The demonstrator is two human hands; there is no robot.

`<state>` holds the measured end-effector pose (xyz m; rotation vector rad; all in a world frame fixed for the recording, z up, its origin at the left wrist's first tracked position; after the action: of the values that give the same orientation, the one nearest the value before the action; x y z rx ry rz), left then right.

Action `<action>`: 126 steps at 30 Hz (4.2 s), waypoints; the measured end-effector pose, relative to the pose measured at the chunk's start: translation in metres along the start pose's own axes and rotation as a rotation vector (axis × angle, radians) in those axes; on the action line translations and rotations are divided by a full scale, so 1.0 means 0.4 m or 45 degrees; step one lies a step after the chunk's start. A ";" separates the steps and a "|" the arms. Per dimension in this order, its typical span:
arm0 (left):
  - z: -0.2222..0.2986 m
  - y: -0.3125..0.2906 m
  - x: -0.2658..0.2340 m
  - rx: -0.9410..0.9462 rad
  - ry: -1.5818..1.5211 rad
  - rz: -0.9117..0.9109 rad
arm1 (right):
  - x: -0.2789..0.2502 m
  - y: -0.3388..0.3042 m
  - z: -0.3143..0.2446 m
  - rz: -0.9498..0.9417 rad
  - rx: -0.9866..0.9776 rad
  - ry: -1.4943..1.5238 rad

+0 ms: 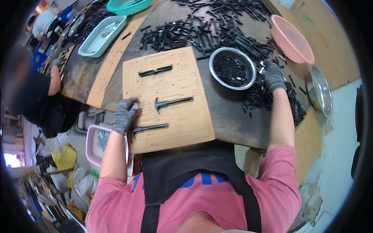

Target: The person assembles small black metal hardware components on a cardboard template. They pick up rods and rings, place them into designated slots, and then transfer the assembled units into a pink bin. The process is repeated continuously throughout the clip.

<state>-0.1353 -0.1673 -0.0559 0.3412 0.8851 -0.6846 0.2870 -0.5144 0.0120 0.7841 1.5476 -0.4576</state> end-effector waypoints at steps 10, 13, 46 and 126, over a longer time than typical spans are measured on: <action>-0.026 0.006 0.012 -0.100 -0.091 -0.084 | 0.135 -0.034 -0.624 -0.359 -0.760 0.660; -0.021 0.003 0.007 -0.054 -0.087 -0.068 | 0.195 -0.060 -0.716 -0.363 -0.762 0.789; 0.006 -0.019 -0.004 -0.255 -0.515 -0.169 | 0.096 -0.218 0.126 -0.582 0.101 -0.186; 0.342 0.256 0.226 0.256 0.281 -0.606 | 0.167 -0.058 -0.620 -0.090 -0.584 0.603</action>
<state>0.0547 -0.2018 -0.0464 0.3942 1.1253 -1.1977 0.0965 -0.3438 -0.0217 0.4963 2.0267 0.0515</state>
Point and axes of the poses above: each hand's wrist, its own y-axis towards the middle knuckle, its own x-axis out of the palm, z = x × y, the point moved 6 cm from there along y, towards the middle knuckle, and after that the axes turned 14 degrees about -x, right-handed, at the moved point
